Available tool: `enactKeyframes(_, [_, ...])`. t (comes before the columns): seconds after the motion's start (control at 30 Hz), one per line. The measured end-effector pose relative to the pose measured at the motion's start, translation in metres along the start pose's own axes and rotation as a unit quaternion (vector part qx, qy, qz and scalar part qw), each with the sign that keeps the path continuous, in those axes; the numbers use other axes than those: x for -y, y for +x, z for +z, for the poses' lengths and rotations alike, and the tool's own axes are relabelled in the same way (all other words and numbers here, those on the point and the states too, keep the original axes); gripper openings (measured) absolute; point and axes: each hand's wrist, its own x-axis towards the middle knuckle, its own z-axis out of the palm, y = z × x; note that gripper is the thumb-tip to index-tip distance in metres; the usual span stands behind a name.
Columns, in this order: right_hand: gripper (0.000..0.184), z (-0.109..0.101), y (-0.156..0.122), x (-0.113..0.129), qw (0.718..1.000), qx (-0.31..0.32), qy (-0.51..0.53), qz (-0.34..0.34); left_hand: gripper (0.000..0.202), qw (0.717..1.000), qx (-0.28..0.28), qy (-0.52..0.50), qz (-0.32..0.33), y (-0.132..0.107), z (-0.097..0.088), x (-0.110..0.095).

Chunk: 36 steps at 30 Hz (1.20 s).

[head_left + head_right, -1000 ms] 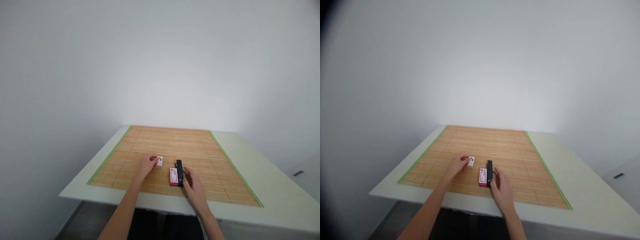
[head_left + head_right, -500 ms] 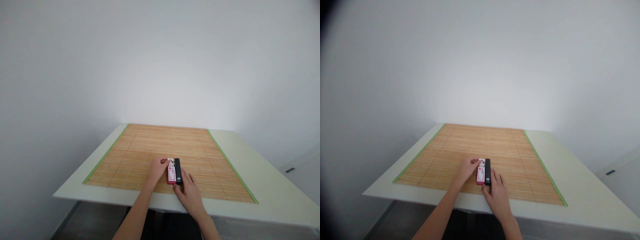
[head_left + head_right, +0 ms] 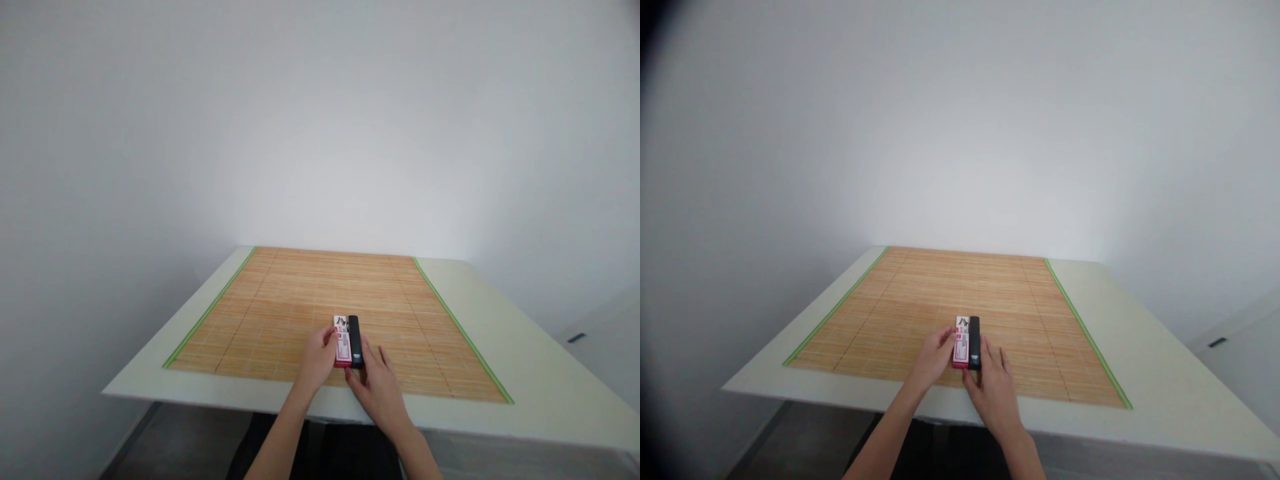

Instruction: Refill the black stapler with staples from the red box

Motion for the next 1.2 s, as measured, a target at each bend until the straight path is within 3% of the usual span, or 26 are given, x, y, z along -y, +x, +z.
enactKeyframes(0.1, [0.077, -0.007, 0.0, -0.009, 1.0, 0.018, 0.006, -0.003, 0.03, 1.0, 0.019, -0.021, 0.005, 0.004, 0.009, -0.001])
enactKeyframes(0.2, [0.075, -0.022, -0.004, -0.029, 0.999, 0.04, 0.006, 0.002, 0.028, 0.999, 0.035, -0.035, 0.015, 0.011, 0.03, 0.0])
enactKeyframes(0.47, [0.071, -0.086, -0.022, -0.114, 0.997, 0.06, 0.01, 0.052, 0.029, 0.995, 0.073, -0.058, 0.029, 0.03, 0.136, -0.004])
enactKeyframes(0.6, [0.073, -0.107, -0.031, -0.142, 0.993, 0.058, 0.003, 0.105, 0.033, 0.991, 0.111, -0.06, 0.042, 0.037, 0.168, -0.013])
enactKeyframes(0.8, [0.069, -0.109, -0.035, -0.149, 0.993, 0.03, 0.006, 0.111, 0.036, 0.985, 0.154, -0.035, 0.069, 0.043, 0.167, -0.021])
enactKeyframes(1.0, [0.07, -0.111, -0.035, -0.143, 0.993, 0.016, 0.016, 0.117, 0.051, 0.986, 0.134, 0.03, 0.092, 0.032, 0.15, -0.022])
enactKeyframes(1.2, [0.068, -0.115, -0.031, -0.139, 0.994, 0.002, 0.037, 0.102, 0.065, 0.982, 0.123, 0.084, 0.119, 0.02, 0.145, -0.023])
